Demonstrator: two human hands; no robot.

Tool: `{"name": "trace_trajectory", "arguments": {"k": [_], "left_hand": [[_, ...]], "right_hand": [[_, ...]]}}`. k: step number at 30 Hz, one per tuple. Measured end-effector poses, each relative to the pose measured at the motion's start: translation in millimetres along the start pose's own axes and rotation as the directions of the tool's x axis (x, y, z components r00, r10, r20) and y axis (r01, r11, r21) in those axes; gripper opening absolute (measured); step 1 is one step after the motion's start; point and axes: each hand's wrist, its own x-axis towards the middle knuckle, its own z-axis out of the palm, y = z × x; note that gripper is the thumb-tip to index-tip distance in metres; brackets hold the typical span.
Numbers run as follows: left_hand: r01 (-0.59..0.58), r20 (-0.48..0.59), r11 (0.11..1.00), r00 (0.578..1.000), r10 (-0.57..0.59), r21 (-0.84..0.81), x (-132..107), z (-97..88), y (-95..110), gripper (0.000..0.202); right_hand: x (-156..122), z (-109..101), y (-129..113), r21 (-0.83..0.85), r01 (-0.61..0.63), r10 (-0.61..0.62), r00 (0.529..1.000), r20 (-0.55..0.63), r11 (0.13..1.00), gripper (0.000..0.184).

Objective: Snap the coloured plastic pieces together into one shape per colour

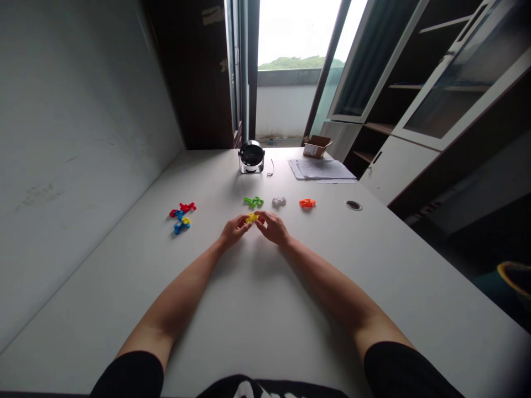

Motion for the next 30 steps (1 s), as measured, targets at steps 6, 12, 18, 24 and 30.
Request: {"name": "trace_trajectory", "arguments": {"k": [6, 12, 18, 24, 30], "left_hand": [[0.044, 0.041, 0.999, 0.998, -0.043, -0.015, 0.7, -0.7, 2.0, 0.032], [0.045, 0.087, 0.999, 0.995, -0.043, -0.015, 2.0, -4.2, 8.7, 0.031], [0.047, 0.075, 0.999, 0.996, -0.046, -0.014, 1.2, -3.9, 9.9, 0.033], [0.023, 0.023, 0.999, 0.999, -0.022, -0.042, 1.2, -0.4, 0.4, 0.033], [0.05, 0.007, 0.999, 0.999, -0.049, -0.016, 1.6, -0.8, -1.3, 0.031]], "right_hand": [[1.2, 0.2, 0.8, -0.04, 0.045, -0.044, 0.999, 0.023, 0.998, 0.023], [0.9, 2.7, 3.4, -0.069, 0.058, -0.056, 0.998, 0.024, 0.996, 0.018], [0.6, 1.9, 3.5, -0.063, 0.044, -0.042, 0.999, 0.025, 0.997, 0.019], [0.6, 1.4, 2.7, -0.07, 0.029, -0.027, 0.999, 0.033, 0.997, 0.019], [0.5, 0.0, 0.3, -0.04, 0.014, -0.013, 1.0, 0.021, 0.999, 0.02]]}}
